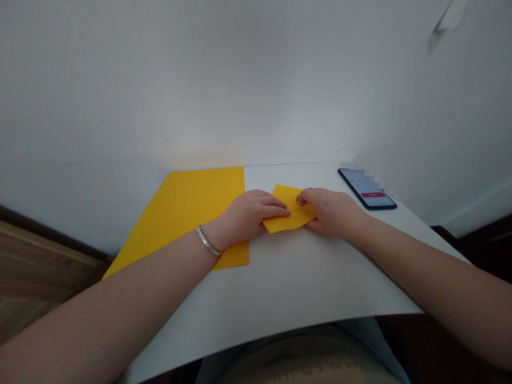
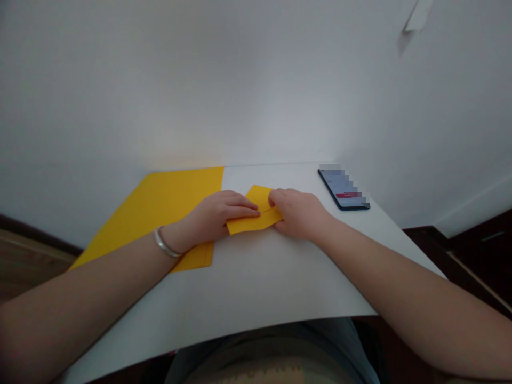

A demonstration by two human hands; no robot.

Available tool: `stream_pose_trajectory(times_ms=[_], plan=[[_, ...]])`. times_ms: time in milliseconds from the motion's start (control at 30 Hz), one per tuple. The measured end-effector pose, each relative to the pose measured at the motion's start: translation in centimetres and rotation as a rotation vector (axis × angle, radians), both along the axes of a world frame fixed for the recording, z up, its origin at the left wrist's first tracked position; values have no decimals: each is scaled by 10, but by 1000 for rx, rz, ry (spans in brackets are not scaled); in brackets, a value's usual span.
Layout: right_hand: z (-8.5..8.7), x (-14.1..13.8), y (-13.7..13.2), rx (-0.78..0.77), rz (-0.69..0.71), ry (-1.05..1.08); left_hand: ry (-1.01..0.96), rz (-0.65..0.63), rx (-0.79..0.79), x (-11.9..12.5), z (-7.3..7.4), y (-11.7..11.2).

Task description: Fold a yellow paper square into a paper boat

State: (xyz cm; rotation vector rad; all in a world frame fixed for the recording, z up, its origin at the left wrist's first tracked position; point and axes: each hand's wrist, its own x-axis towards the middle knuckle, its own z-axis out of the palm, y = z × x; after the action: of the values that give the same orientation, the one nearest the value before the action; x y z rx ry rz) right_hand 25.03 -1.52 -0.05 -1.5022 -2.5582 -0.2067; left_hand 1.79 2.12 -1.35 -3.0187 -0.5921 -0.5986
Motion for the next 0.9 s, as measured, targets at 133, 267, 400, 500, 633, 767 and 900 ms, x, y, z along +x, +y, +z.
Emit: stream_pose_trajectory(times_ms=[133,267,400,500,633,767,900], plan=[[0,7,3,-40,160,-9,23,19,-47,-6,-3,5],[1,11,4,-63,265,-32,115,37,-35,-10,4,3],[2,10,1,-55,280,-52,142,92,-51,-15,14,0],[4,8,-2,-47,276,-50,112,66,-108,-19,17,0],[3,9,-3,-48,286,-39,116,31,-80,-22,22,0],[1,10,-2,-53,286,-29,239,29,-41,-22,31,-3],[-1,8,-1,-55,285,-27,303,32,5,-22,40,-8]])
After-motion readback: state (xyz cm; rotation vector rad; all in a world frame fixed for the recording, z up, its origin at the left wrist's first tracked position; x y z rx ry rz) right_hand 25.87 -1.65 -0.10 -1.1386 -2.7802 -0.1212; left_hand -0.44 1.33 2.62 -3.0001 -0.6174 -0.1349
